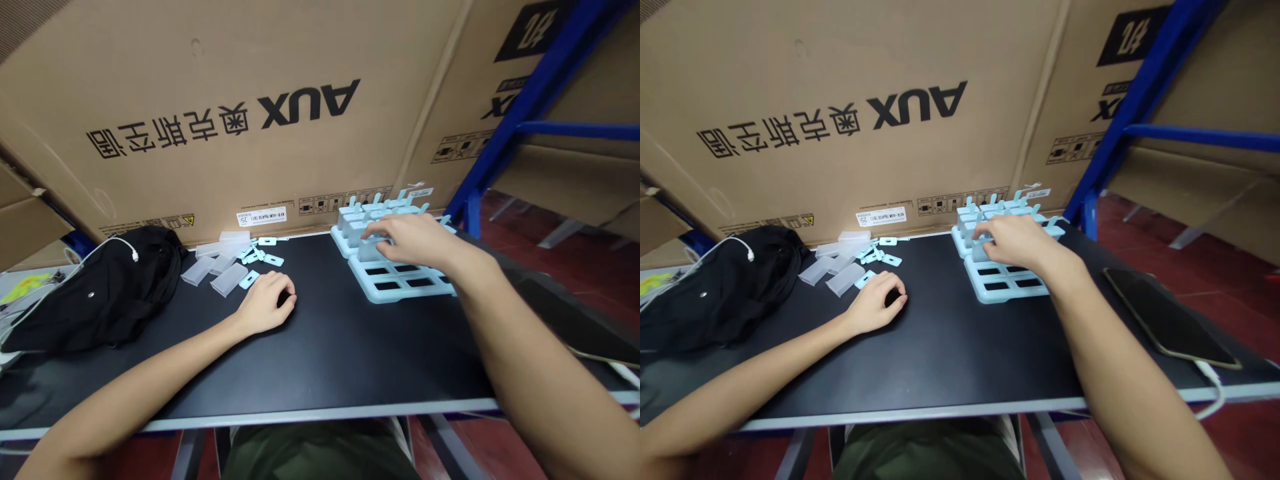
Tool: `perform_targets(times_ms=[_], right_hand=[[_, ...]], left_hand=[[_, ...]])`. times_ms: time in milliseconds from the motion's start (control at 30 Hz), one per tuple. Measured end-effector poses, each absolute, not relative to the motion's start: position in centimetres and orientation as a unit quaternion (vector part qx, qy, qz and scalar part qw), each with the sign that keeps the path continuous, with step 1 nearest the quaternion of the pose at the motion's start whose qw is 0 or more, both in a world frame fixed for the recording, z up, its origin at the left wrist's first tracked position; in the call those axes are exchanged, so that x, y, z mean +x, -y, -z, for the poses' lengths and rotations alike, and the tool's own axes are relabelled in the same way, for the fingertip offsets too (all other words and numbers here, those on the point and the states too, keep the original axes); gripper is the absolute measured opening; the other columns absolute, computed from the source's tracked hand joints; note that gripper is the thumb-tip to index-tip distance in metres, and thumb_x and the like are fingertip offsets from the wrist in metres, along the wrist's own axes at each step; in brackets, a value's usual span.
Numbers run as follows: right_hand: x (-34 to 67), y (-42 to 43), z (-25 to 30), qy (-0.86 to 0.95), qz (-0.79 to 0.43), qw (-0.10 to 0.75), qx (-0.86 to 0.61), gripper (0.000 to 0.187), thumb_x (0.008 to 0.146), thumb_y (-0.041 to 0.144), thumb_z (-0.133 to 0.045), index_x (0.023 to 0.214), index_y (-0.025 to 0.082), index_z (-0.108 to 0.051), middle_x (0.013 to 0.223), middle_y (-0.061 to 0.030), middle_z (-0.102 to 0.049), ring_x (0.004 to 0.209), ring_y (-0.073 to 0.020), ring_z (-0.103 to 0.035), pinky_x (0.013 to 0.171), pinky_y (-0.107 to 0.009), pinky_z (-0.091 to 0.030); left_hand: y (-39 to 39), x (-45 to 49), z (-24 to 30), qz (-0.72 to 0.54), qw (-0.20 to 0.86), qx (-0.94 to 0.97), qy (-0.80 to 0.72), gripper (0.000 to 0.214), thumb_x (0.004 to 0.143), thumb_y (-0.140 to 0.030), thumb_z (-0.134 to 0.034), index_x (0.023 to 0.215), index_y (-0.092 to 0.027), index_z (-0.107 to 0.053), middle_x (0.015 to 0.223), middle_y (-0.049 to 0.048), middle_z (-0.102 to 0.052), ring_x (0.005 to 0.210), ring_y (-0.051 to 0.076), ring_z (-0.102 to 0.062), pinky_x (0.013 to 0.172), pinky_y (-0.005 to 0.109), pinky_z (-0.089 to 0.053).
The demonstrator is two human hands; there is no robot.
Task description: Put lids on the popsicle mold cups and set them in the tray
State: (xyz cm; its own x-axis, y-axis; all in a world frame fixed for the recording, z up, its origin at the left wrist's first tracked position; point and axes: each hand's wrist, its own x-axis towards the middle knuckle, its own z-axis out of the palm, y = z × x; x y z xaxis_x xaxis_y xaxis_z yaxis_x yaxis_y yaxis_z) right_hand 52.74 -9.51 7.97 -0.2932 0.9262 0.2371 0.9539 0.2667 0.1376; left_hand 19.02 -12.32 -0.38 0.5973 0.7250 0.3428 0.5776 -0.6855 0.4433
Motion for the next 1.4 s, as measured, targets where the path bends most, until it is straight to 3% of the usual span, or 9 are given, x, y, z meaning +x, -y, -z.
perform_targets(times_ms=[100,200,500,667,767,933,1067,1300,1400], right_hand=[[52.5,9.7,-8.2,0.789,0.127,0.046,-0.599,0.044,0.083,0.024,-0.052,0.116,0.027,-0.08,0.108,-0.0082,-0.079,0.095,-0.0278,-0.071,0.073,-0.034,-0.048],[52.5,9.6,-8.0,0.795,0.131,0.07,-0.588,0.041,0.085,0.024,-0.051,0.113,0.026,-0.08,0.103,-0.008,-0.079,0.09,-0.0262,-0.07,0.072,-0.034,-0.048],[47.8,9.6,-6.6,0.8,0.225,0.232,-0.504,0.027,0.095,0.019,-0.046,0.104,0.015,-0.071,0.106,-0.0169,-0.069,0.107,-0.0333,-0.06,0.092,-0.048,-0.047],[42.4,10.5,-2.7,0.903,0.074,0.206,-0.369,0.036,0.097,0.023,-0.052,0.129,0.017,-0.067,0.126,-0.0177,-0.068,0.115,-0.031,-0.06,0.097,-0.048,-0.049],[40.8,10.8,-0.9,0.939,0.023,0.154,-0.305,0.042,0.099,0.025,-0.051,0.139,0.018,-0.063,0.134,-0.0169,-0.066,0.118,-0.0293,-0.061,0.096,-0.047,-0.051],[41.3,10.3,-0.4,0.94,-0.008,0.149,-0.305,0.036,0.105,0.031,-0.045,0.128,0.019,-0.071,0.125,-0.0152,-0.07,0.112,-0.0288,-0.063,0.095,-0.046,-0.052],[42.4,9.9,-0.6,0.944,-0.036,0.149,-0.291,0.032,0.104,0.032,-0.049,0.123,0.019,-0.072,0.123,-0.0134,-0.07,0.111,-0.0283,-0.063,0.097,-0.046,-0.051],[43.0,9.9,-1.1,0.948,-0.075,0.157,-0.267,0.024,0.1,0.03,-0.056,0.114,0.021,-0.073,0.118,-0.012,-0.071,0.109,-0.0278,-0.064,0.097,-0.045,-0.052],[43.1,10.0,-1.4,0.933,-0.087,0.195,-0.29,0.027,0.101,0.034,-0.055,0.118,0.02,-0.07,0.117,-0.013,-0.072,0.11,-0.029,-0.064,0.097,-0.048,-0.052]], left_hand=[[13.2,19.2,0.3,-0.193,-0.043,0.883,-0.426,0.009,0.094,-0.025,-0.057,0.102,-0.02,-0.059,0.111,0.0104,-0.066,0.115,0.032,-0.057,0.113,0.064,-0.036],[13.6,19.1,0.4,-0.153,-0.083,0.863,-0.475,0.016,0.097,-0.032,-0.057,0.107,-0.02,-0.059,0.124,0.0141,-0.063,0.121,0.036,-0.055,0.112,0.072,-0.034],[12.9,18.4,0.8,-0.179,-0.011,0.907,-0.382,0.014,0.098,-0.024,-0.053,0.111,-0.02,-0.057,0.135,0.0148,-0.058,0.126,0.028,-0.059,0.111,0.049,-0.05],[13.2,17.8,0.1,-0.19,-0.14,0.859,-0.455,0.024,0.098,-0.033,-0.057,0.116,-0.018,-0.061,0.146,0.0227,-0.055,0.147,0.047,-0.039,0.116,0.082,-0.022],[13.2,17.0,0.0,-0.156,-0.173,0.826,-0.513,0.023,0.099,-0.033,-0.055,0.113,-0.017,-0.063,0.147,0.0258,-0.053,0.147,0.054,-0.035,0.106,0.089,-0.024],[12.8,16.6,0.0,-0.108,-0.118,0.839,-0.521,0.023,0.102,-0.029,-0.046,0.101,-0.014,-0.064,0.112,0.0249,-0.066,0.129,0.049,-0.051,0.097,0.069,-0.048],[12.6,16.9,-0.5,-0.104,-0.099,0.888,-0.437,0.022,0.101,-0.021,-0.043,0.106,-0.014,-0.064,0.114,0.0208,-0.067,0.111,0.036,-0.062,0.095,0.051,-0.054],[11.7,16.6,-0.2,-0.197,-0.029,0.878,-0.436,0.048,0.087,-0.031,-0.068,0.132,-0.02,-0.056,0.141,0.0151,-0.06,0.131,0.037,-0.055,0.111,0.055,-0.046],[11.3,16.3,0.1,-0.213,0.003,0.867,-0.45,0.05,0.085,-0.022,-0.063,0.134,-0.02,-0.053,0.137,0.0148,-0.061,0.129,0.035,-0.058,0.11,0.054,-0.048]])
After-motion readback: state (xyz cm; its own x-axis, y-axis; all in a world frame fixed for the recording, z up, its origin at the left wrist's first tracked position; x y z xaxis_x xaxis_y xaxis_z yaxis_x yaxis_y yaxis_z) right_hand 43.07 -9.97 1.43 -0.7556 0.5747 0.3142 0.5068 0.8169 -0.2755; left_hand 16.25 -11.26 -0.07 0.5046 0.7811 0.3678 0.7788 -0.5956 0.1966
